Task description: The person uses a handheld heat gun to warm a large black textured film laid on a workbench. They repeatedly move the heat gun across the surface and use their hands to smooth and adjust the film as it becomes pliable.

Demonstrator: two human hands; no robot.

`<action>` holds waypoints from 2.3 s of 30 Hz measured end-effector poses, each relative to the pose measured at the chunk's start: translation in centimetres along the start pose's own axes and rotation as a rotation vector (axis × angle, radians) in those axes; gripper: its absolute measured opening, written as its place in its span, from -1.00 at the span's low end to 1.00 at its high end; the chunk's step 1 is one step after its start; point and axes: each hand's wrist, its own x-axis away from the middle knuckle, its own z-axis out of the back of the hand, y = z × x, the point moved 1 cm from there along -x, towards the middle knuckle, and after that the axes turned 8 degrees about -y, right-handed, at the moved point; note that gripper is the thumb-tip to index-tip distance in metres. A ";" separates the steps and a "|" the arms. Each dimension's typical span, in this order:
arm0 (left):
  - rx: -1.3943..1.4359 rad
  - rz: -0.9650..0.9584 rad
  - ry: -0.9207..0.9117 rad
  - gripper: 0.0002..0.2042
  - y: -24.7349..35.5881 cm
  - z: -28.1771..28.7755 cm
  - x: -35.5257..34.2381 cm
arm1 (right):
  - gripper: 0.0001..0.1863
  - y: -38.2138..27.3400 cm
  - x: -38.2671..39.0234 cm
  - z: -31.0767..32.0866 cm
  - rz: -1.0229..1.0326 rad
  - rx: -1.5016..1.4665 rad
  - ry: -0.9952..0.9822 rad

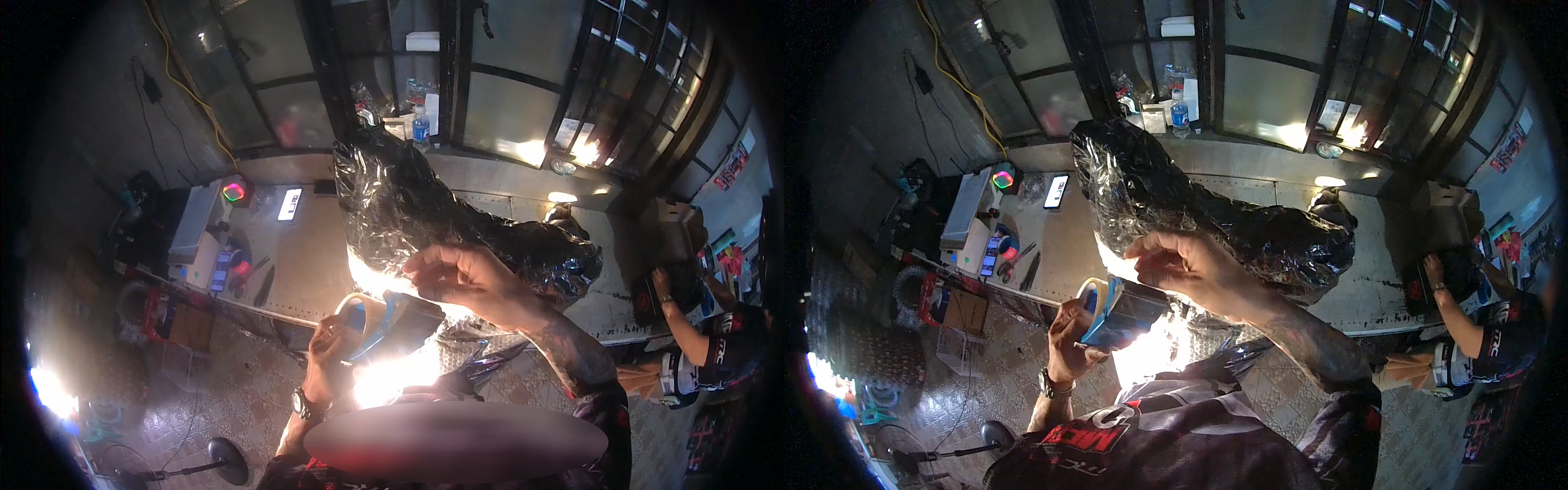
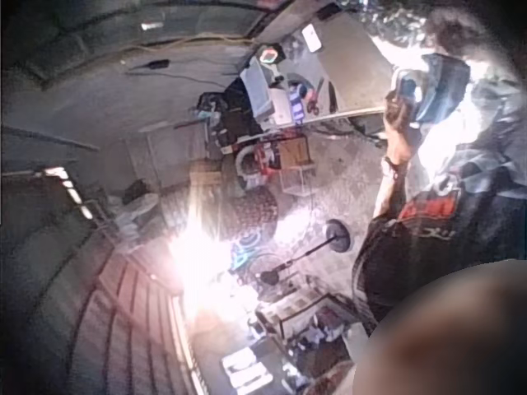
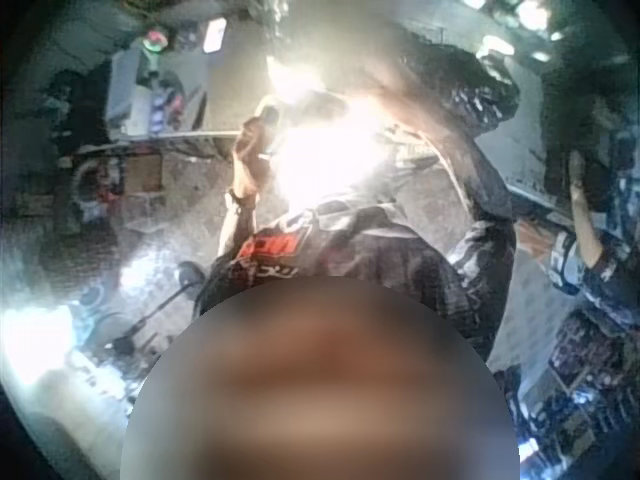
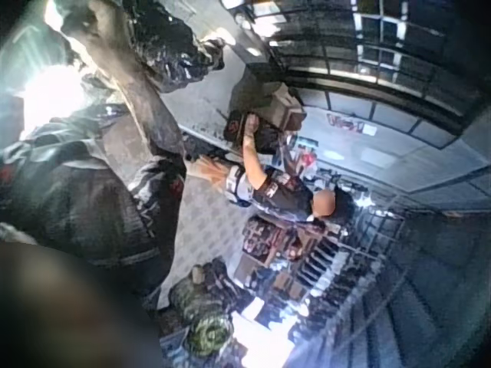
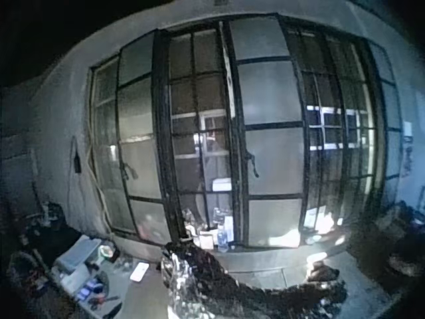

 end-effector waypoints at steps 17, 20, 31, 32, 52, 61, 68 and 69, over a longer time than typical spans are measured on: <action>-0.021 0.370 0.232 -0.48 3.1 -0.9 -3.4 | -0.71 -3.1 -11.3 13.8 0.230 0.583 0.567; -0.064 0.312 0.272 -0.58 1.2 -2.4 -3.9 | -0.68 1.5 -14.8 13.7 0.018 0.664 0.607; -0.052 0.492 0.162 -0.42 -1.3 -2.3 -4.4 | -0.40 1.4 -14.1 6.2 0.160 0.859 0.671; -0.030 0.515 0.139 -0.41 -1.7 -1.9 -4.1 | -0.39 1.7 -14.1 5.9 0.089 0.857 0.677; -0.263 0.324 -0.592 -0.74 -7.7 6.9 -6.2 | -0.38 1.7 -13.3 5.5 0.165 0.979 0.758; -0.110 0.918 -0.878 -0.47 -7.5 8.4 -13.9 | -0.47 3.3 -14.5 5.7 0.376 1.090 0.849; -0.195 0.527 -0.806 -0.59 -8.9 5.6 -7.0 | -0.42 1.3 -13.0 6.0 -0.010 0.958 0.701; -0.179 0.489 -0.722 -0.60 -8.9 5.3 -4.5 | -0.41 1.0 -12.4 5.9 0.061 0.939 0.694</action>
